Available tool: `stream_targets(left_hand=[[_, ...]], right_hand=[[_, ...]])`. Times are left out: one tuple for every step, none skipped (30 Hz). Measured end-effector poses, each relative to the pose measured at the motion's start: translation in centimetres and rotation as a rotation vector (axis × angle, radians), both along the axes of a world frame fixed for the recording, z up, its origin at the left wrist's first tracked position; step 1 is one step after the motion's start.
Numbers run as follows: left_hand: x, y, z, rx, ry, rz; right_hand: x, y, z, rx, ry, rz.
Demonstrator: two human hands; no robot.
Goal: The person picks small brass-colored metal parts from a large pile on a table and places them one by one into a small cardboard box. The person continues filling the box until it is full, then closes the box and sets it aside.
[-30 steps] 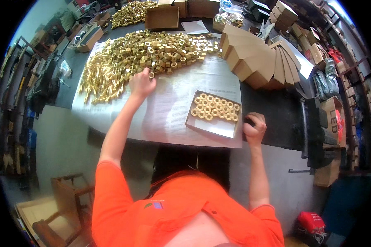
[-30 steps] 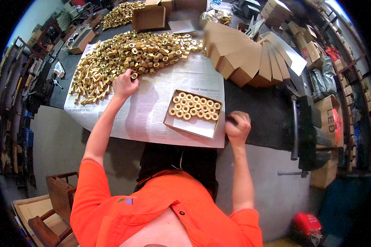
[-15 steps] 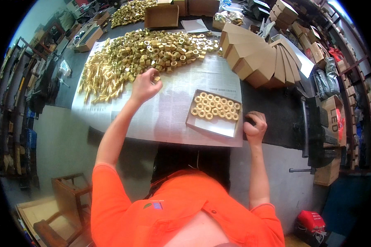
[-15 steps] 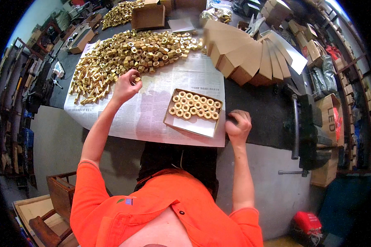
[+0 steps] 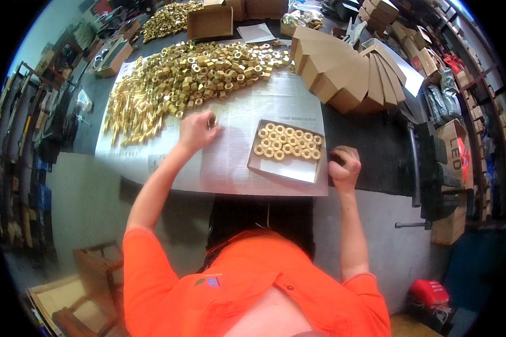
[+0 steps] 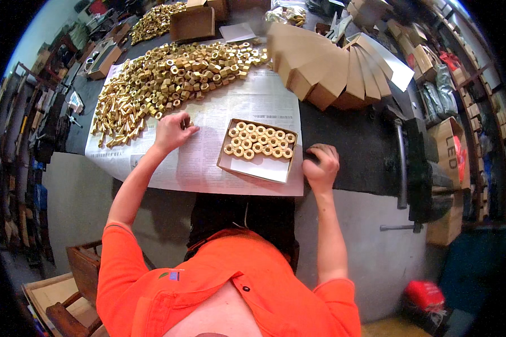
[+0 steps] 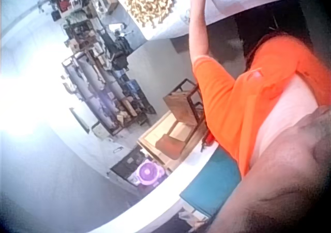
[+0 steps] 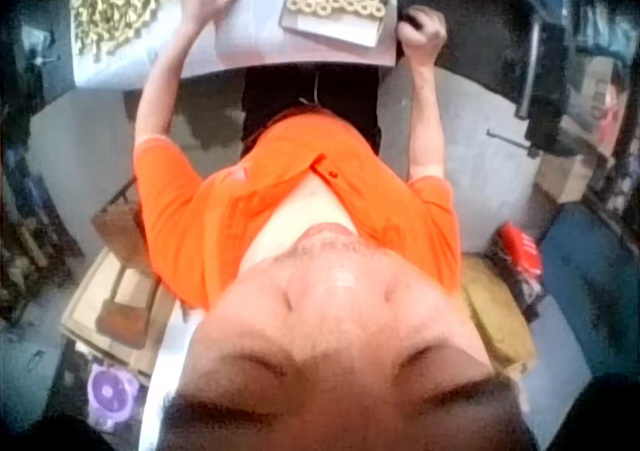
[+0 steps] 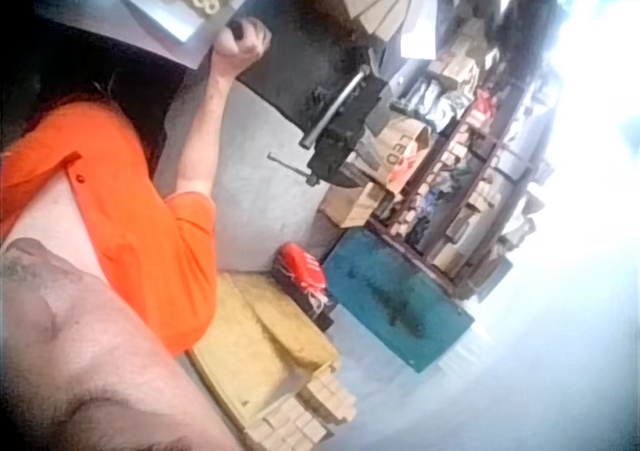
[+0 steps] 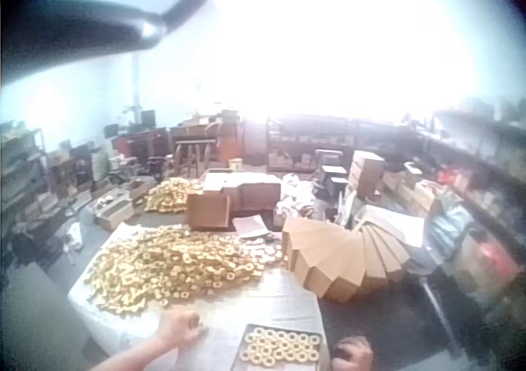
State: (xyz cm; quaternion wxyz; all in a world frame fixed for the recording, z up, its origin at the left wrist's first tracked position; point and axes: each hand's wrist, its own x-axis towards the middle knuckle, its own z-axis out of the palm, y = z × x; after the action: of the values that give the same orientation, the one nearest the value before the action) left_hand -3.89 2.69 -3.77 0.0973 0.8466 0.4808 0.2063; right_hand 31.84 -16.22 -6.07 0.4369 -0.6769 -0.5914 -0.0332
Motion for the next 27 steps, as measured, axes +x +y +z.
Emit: stream_targets(left_hand=[[0.1, -0.3, -0.1, 0.023, 0.034, -0.006], [0.1, -0.4, 0.0, 0.003, 0.051, -0.015], [0.0, -0.5, 0.1, -0.017, 0.068, -0.025], [0.1, -0.7, 0.5, -0.037, 0.086, -0.034], [0.1, -0.9, 0.6, -0.032, 0.103, -0.041], [0.2, -1.0, 0.6, -0.026, 0.121, -0.048], [0.1, -1.0, 0.7, -0.019, 0.143, -0.057], [0.0, -1.0, 0.7, -0.023, 0.144, -0.059], [-0.1, -1.0, 0.5, -0.028, 0.144, -0.062], [-0.2, -0.8, 0.5, -0.031, 0.151, -0.071], [-0.2, -0.7, 0.3, -0.043, 0.141, -0.072], [-0.3, -0.7, 0.0, -0.054, 0.13, -0.075], [-0.4, -0.7, -0.1, -0.067, 0.127, -0.081], [-0.3, -0.9, 0.1, 0.03, 0.142, -0.111], [-0.2, -1.0, 0.4, -0.023, 0.052, -0.128], [0.5, -1.7, 1.1, -0.086, -0.034, -0.147], [1.2, -2.4, 1.7, -0.145, -0.119, -0.161], [2.0, -2.9, 2.3, -0.214, -0.182, -0.168], [3.4, -4.1, 3.9, -0.263, -0.247, -0.227], [4.6, -5.3, 4.6, -0.33, -0.336, -0.245], [5.6, -6.3, 4.9, -0.329, -0.259, -0.309], [6.9, -7.7, 5.4, -0.355, -0.298, -0.367], [8.0, -8.7, 5.7, -0.321, -0.219, -0.415], [9.2, -9.8, 6.3, -0.237, -0.161, -0.5], [10.2, -10.6, 5.9, -0.215, -0.146, -0.523], [10.9, -10.9, 5.3, -0.135, -0.104, -0.538], [11.4, -11.1, 4.7, -0.054, -0.062, -0.553]], right_hand=[[0.0, -0.1, 0.0, -0.007, 0.0, -0.01], [-0.1, -0.1, 0.0, -0.014, 0.001, -0.019], [-0.1, -0.1, 0.0, -0.02, 0.001, -0.028], [0.0, -0.1, -0.1, -0.012, 0.004, -0.027], [0.0, -0.1, -0.3, -0.003, 0.007, -0.026], [0.2, -0.1, -0.3, 0.006, 0.009, -0.026], [0.1, -0.1, -0.4, 0.006, 0.014, -0.024], [0.1, -0.2, -0.4, 0.005, 0.018, -0.022], [0.1, -0.2, -0.3, 0.005, 0.022, -0.022], [0.0, -0.2, -0.2, 0.008, 0.02, -0.022], [0.0, -0.2, 0.0, 0.011, 0.018, -0.024], [0.0, -0.1, 0.1, 0.014, 0.015, -0.026], [0.0, -0.2, 0.0, 0.015, 0.015, -0.033], [0.0, -0.1, -0.3, 0.02, 0.013, -0.04], [0.0, 0.0, -0.4, 0.025, 0.012, -0.048], [0.0, -0.1, -0.4, 0.013, 0.02, -0.054], [-0.1, 0.0, -0.3, 0.014, 0.024, -0.059], [-0.1, 0.0, -0.3, 0.016, 0.028, -0.064], [-0.1, -0.1, -0.2, 0.017, 0.03, -0.07], [0.1, 0.1, -0.2, 0.019, 0.037, -0.08], [0.0, -0.2, -0.5, 0.003, 0.048, -0.09], [0.0, -0.2, -0.4, -0.003, 0.053, -0.09], [0.0, -0.1, -0.4, -0.002, 0.057, -0.087], [0.2, -0.1, -0.4, -0.004, 0.054, -0.081], [0.2, -0.2, -0.4, -0.006, 0.059, -0.079], [0.1, -0.2, -0.2, -0.006, 0.061, -0.076], [0.0, -0.2, -0.1, -0.006, 0.063, -0.072]])
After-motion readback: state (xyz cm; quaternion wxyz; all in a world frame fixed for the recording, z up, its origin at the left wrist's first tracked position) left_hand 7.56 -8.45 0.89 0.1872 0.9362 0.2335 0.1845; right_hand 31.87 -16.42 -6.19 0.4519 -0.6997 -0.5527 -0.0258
